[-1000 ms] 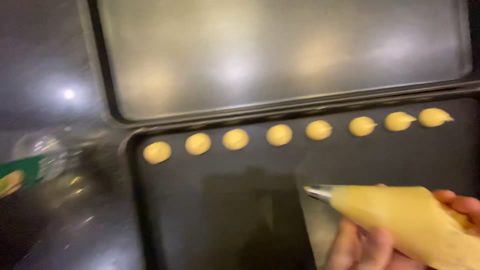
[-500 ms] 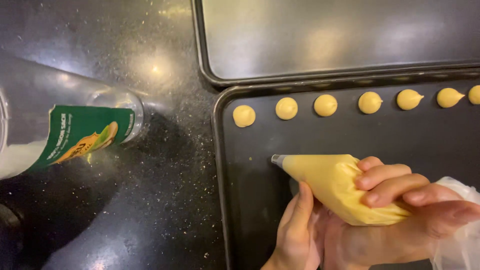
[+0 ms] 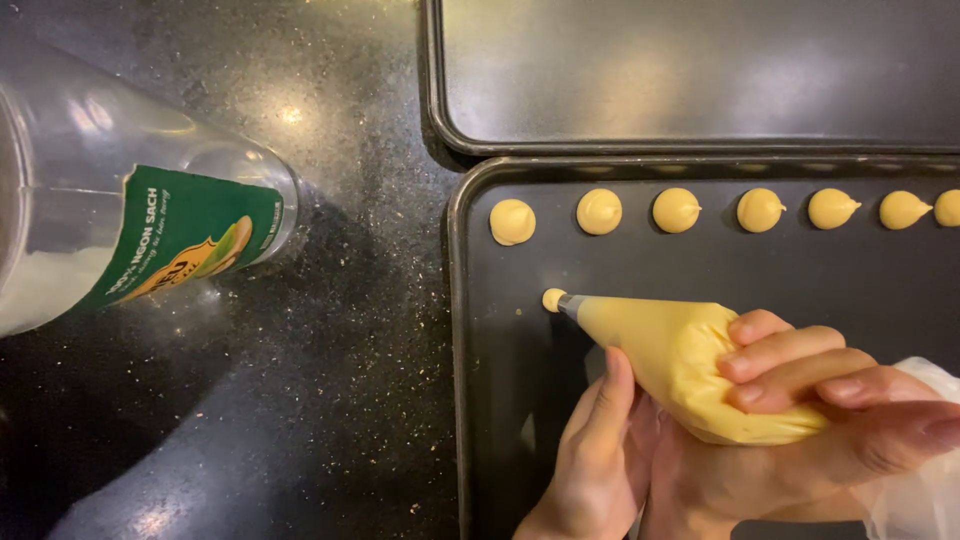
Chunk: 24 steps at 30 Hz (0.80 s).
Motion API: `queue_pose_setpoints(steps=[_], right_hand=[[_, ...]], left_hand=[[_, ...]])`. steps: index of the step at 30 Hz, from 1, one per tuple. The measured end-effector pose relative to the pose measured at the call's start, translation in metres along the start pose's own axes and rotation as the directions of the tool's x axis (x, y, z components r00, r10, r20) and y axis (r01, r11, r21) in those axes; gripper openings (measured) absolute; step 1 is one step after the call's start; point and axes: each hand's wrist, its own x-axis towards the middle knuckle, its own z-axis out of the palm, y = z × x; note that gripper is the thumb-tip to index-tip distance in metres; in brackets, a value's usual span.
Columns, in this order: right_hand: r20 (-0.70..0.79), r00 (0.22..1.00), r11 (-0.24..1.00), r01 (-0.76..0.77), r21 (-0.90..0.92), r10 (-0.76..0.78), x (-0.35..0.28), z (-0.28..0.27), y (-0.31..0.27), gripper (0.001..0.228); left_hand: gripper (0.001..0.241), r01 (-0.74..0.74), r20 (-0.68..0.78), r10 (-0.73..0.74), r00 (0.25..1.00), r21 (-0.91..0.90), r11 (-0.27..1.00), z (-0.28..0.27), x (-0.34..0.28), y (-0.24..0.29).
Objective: The recorder transfers batter from a mixing bowl into a pastry bag and pipes it into small portions on baking trays.
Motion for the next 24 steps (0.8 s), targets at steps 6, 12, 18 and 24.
queue_pose_setpoints(steps=[6, 12, 18, 24], right_hand=[[0.250, 0.968, 0.998, -0.026, 0.053, 0.012, 0.027, -0.059, 0.010, 0.048], [0.469, 0.875, 0.991, -0.082, -0.105, 0.122, 0.048, -0.094, -0.002, 0.038], [0.128, 0.991, 0.990, -0.022, -0.138, 0.040, 0.006, 0.012, -0.012, 0.042], [0.026, 0.969, 0.961, -0.247, 0.125, 0.245, 0.027, -0.032, -0.001, 0.040]], left_hand=[[0.060, 0.028, 0.012, -0.028, 1.000, 0.008, 1.000, 0.002, 0.000, 0.004], [0.061, -0.020, 0.021, 0.020, 1.000, 0.013, 1.000, -0.006, 0.001, -0.005], [0.061, -0.066, 0.012, 0.065, 0.998, 0.047, 0.997, -0.003, -0.001, -0.001], [0.061, -0.128, 0.067, 0.115, 0.991, 0.230, 0.965, 0.000, 0.001, 0.002]])
